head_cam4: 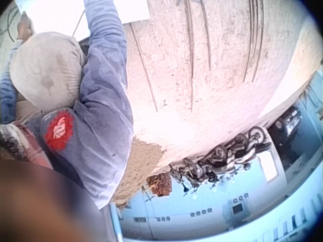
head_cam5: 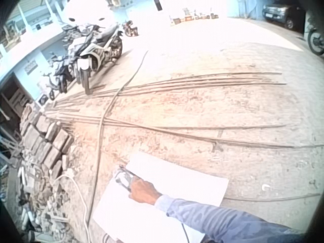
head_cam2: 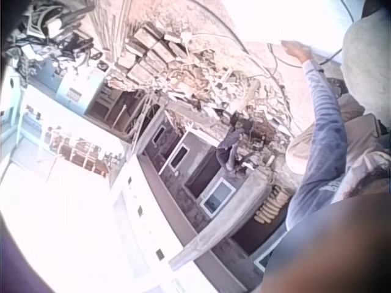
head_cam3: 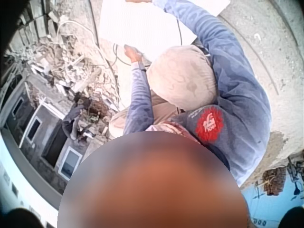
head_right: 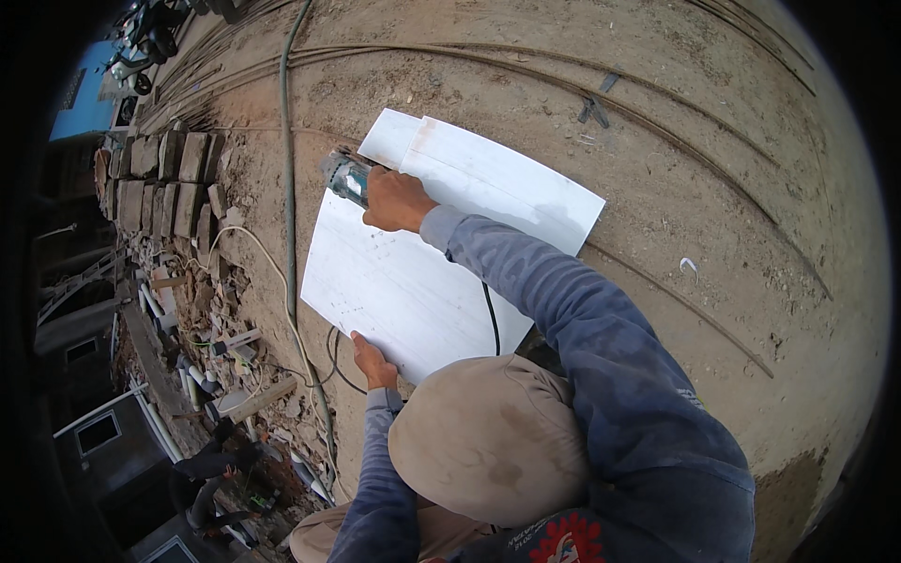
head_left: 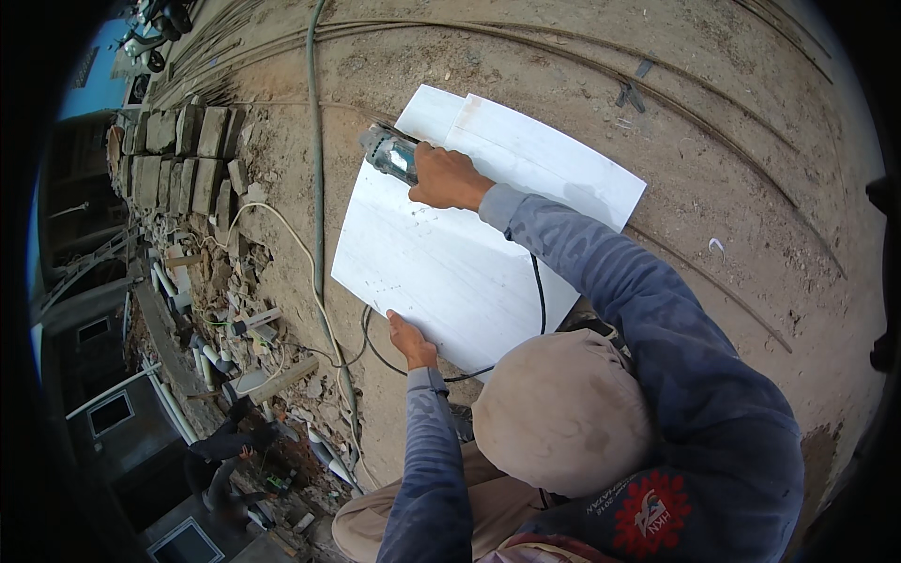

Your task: The person positions a white rectangular tile on the ground and uses an angle grinder to cut along marked lines. The person makes several straight cuts to separate sections of the tile.

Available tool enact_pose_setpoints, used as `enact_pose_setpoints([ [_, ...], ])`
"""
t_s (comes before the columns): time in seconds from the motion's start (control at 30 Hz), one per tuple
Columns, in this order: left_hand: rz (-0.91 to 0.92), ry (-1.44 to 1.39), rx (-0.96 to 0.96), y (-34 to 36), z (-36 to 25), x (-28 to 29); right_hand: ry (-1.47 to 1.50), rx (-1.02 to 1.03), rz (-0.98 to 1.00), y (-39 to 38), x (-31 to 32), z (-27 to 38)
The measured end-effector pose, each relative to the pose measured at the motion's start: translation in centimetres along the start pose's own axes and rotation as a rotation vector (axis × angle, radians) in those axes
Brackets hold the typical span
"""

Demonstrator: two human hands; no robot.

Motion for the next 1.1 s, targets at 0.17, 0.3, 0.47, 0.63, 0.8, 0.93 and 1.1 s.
enact_pose_setpoints([
  [0.17, 0.013, -0.015, -0.006, 0.4, 0.3, 0.1, 0.055, 0.024, -0.066, -1.3, 0.2, -0.2],
  [0.3, 0.05, -0.037, -0.036, 0.5, 0.3, 0.0, 0.045, -0.002, -0.086, -2.8, 1.3, -0.2],
  [0.47, 0.064, -0.124, -0.002, 0.6, 0.4, 0.2, 0.047, -0.08, -0.096, -6.5, 5.4, -0.8],
  [0.63, 0.023, -0.107, 0.003, 0.3, 0.3, 0.2, 0.077, -0.222, -0.142, -11.5, 10.3, -2.1],
  [0.8, 0.032, -0.174, 0.002, -0.4, -0.1, 0.2, 0.116, -0.212, -0.29, -14.4, 13.0, -2.5],
  [0.93, 0.039, -0.192, 0.022, -0.4, 0.0, 0.4, 0.145, -0.222, -0.3, -15.1, 13.4, -3.0],
  [1.1, 0.079, -0.144, 0.039, -0.2, 0.1, 0.7, 0.139, -0.233, -0.304, -15.3, 12.9, -3.4],
])
Point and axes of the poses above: each hand's wrist, its own y-axis towards the middle knuckle, its own x-axis out of the back of the hand, z = x × y, the point moved 3 cm from there along y, towards the middle knuckle, and after that the axes turned 4 degrees about -x, right-handed, at the moved point
